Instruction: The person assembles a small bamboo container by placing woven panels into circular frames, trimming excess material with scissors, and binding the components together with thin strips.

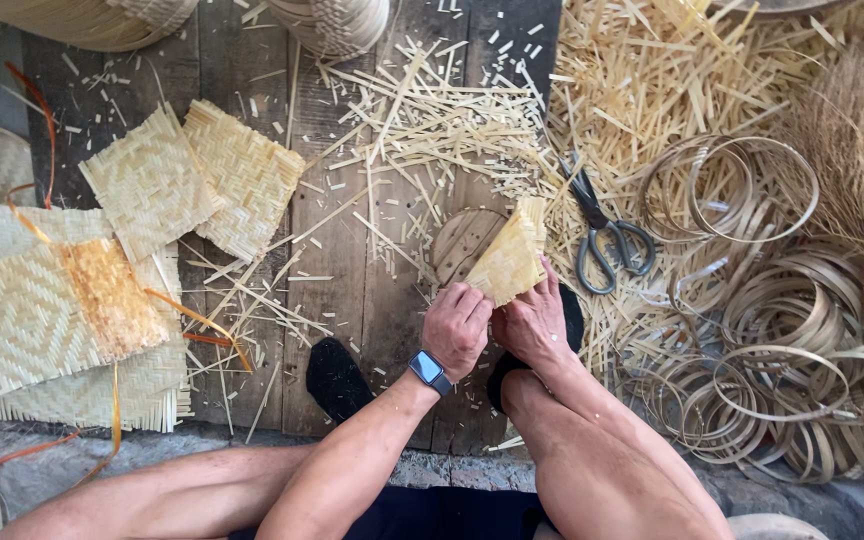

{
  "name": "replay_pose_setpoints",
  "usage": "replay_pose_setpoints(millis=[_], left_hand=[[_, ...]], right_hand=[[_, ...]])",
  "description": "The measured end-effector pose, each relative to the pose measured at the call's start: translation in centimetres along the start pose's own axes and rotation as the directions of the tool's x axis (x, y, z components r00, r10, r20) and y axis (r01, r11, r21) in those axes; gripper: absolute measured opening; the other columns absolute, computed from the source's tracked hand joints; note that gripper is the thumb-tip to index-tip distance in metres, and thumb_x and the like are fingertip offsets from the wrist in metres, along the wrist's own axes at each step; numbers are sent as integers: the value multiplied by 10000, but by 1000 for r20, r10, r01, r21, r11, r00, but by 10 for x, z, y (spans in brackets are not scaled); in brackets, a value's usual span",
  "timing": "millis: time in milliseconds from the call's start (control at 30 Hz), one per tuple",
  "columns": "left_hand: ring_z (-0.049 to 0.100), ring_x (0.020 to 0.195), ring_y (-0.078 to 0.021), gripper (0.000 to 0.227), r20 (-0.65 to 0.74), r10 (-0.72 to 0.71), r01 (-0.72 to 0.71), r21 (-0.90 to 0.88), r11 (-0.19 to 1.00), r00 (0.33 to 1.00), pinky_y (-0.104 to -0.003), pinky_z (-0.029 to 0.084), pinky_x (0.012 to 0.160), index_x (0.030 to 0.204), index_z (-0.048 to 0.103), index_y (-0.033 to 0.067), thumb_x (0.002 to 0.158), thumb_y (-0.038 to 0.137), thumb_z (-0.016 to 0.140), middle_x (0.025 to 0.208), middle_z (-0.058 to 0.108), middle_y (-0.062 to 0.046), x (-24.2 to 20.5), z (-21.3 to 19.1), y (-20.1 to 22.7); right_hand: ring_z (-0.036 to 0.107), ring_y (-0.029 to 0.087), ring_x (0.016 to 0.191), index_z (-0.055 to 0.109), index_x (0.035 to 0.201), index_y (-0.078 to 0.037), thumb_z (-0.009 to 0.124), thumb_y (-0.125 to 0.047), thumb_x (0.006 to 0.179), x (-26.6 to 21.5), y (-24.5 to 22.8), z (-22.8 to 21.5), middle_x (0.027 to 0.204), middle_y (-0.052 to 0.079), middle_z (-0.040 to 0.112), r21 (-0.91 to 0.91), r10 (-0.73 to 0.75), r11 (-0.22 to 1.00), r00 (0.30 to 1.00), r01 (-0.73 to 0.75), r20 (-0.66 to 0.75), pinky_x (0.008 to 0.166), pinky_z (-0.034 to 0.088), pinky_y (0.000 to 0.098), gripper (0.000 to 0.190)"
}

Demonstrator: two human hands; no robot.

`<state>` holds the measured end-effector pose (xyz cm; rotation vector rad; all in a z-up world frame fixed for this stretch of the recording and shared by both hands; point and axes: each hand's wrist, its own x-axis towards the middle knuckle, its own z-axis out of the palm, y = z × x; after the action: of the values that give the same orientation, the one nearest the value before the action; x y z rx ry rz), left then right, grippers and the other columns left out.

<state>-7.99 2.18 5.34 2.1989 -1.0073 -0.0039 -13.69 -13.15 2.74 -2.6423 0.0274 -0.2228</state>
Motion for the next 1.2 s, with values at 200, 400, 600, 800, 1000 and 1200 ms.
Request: replay_pose_setpoints(millis=[200, 400, 600, 800, 1000, 1200], left_hand=[[627, 728, -184, 159, -77, -565, 563, -53, 825, 821, -348, 526, 622, 874, 666, 75, 922, 132, 807, 865, 656, -30, 4, 15, -29], [706, 789, -136, 374, 313, -774, 776, -532, 337, 551, -279, 588, 708, 1093, 696, -18, 790, 114, 872, 951, 763, -102, -2, 21, -106], [716, 911, -143, 450, 434, -724, 771, -600, 212, 537, -265, 579, 833, 1178, 647, -65, 776, -2, 840, 1074, 750, -123, -2, 26, -123], [738, 942, -184, 468, 456, -755, 780, -614, 116, 471, -295, 610, 889, 1203, 600, -82, 782, -74, 806, 1092, 739, -173, 2, 18, -118], [735, 943, -182, 428, 459, -746, 774, -623, 117, 482, -288, 615, 881, 1193, 610, -85, 808, -85, 796, 1094, 740, -176, 6, 17, -117], [728, 913, -175, 416, 453, -755, 807, -567, 166, 474, -285, 608, 855, 1185, 607, -85, 819, -69, 805, 1062, 735, -171, 4, 20, -125]], right_hand=[[451, 368, 1362, 685, 1333, -142, 745, -176, 836, 11, -12, -9, 1391, 145, 541, -57, 38, 998, 998, -36, 47, 1190, 327, 526, 502], [465, 373, 1336, 673, 1324, -151, 762, -209, 832, 16, -15, -16, 1351, 143, 555, -9, 53, 999, 999, -53, 11, 1156, 340, 546, 503], [505, 370, 1399, 599, 1383, -78, 715, -93, 879, -30, 9, -19, 1427, 161, 573, 233, 235, 955, 946, -182, -223, 1212, 398, 542, 518], [502, 409, 1183, 527, 1311, 58, 846, -288, 732, -168, 59, -51, 1262, 260, 525, -141, 728, 617, 629, -774, -271, 1021, 381, 528, 746], [440, 385, 1282, 510, 1374, 25, 851, -377, 771, -282, 73, -72, 1339, 229, 474, -123, 943, 189, 215, -974, -254, 1107, 387, 509, 801], [329, 448, 1351, 500, 1341, 13, 918, -544, 644, -283, 111, -69, 1382, 261, 404, -373, 988, 90, 131, -923, -86, 1105, 276, 640, 986]])
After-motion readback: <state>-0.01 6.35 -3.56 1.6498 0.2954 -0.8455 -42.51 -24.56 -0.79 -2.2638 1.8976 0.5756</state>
